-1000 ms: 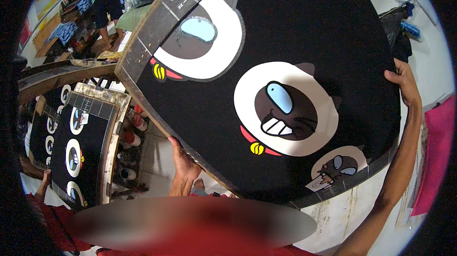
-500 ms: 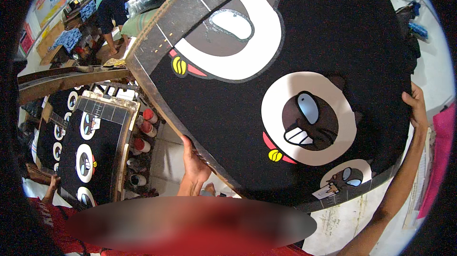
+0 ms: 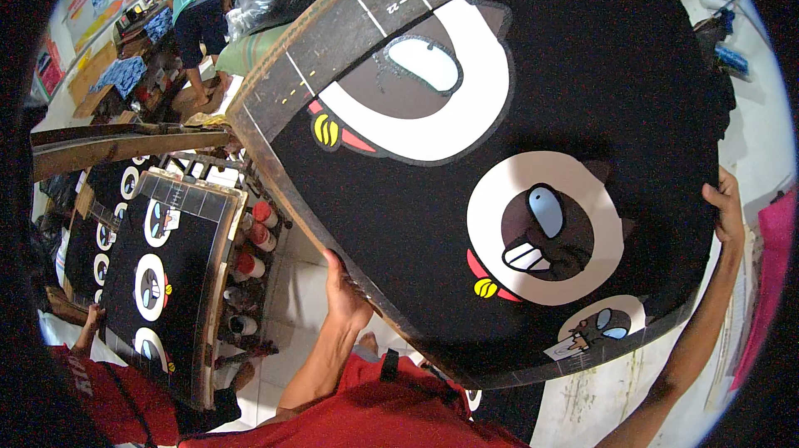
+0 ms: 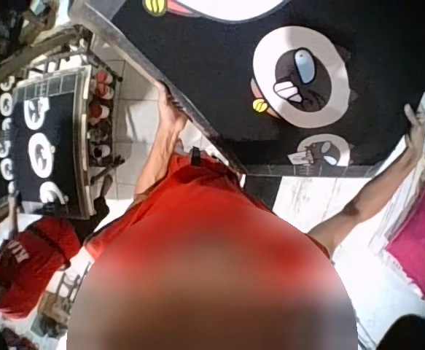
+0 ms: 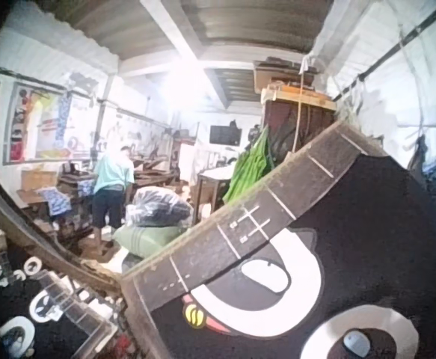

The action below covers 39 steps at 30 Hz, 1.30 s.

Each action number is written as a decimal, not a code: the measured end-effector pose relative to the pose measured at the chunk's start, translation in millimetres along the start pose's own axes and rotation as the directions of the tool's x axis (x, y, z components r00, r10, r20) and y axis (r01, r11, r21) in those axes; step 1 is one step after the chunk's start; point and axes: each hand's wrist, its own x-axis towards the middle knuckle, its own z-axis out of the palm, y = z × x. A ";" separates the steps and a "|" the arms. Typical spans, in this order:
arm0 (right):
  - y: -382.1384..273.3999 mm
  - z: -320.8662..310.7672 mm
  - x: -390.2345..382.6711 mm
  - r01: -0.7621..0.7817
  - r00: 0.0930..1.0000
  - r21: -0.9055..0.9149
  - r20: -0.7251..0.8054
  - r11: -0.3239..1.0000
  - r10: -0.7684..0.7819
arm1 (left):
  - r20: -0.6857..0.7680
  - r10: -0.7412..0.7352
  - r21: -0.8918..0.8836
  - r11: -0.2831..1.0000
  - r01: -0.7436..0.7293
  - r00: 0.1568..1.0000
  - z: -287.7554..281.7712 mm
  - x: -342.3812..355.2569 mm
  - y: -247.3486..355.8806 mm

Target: The person repeatedly lifts a screen-printing frame to reveal printed fabric, then carries the fabric to a nearby stack and places it on top. This cycle repeats throughout the clip.

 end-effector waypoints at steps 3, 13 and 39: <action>-3.4 2.2 -1.4 0.003 1.000 -0.008 0.018 1.000 -0.002 | 0.009 -0.006 -0.005 1.000 0.006 1.000 -0.4 -1.4 -0.7; -2.0 4.2 0.8 -0.015 0.999 0.003 0.029 1.000 0.015 | 0.002 -0.010 -0.017 1.000 0.010 1.000 -11.8 3.1 -11.4; 86.0 324.7 -16.7 -0.081 0.952 -0.278 0.263 0.957 0.157 | -0.487 -0.269 0.581 0.611 0.538 0.831 -328.7 78.5 7.5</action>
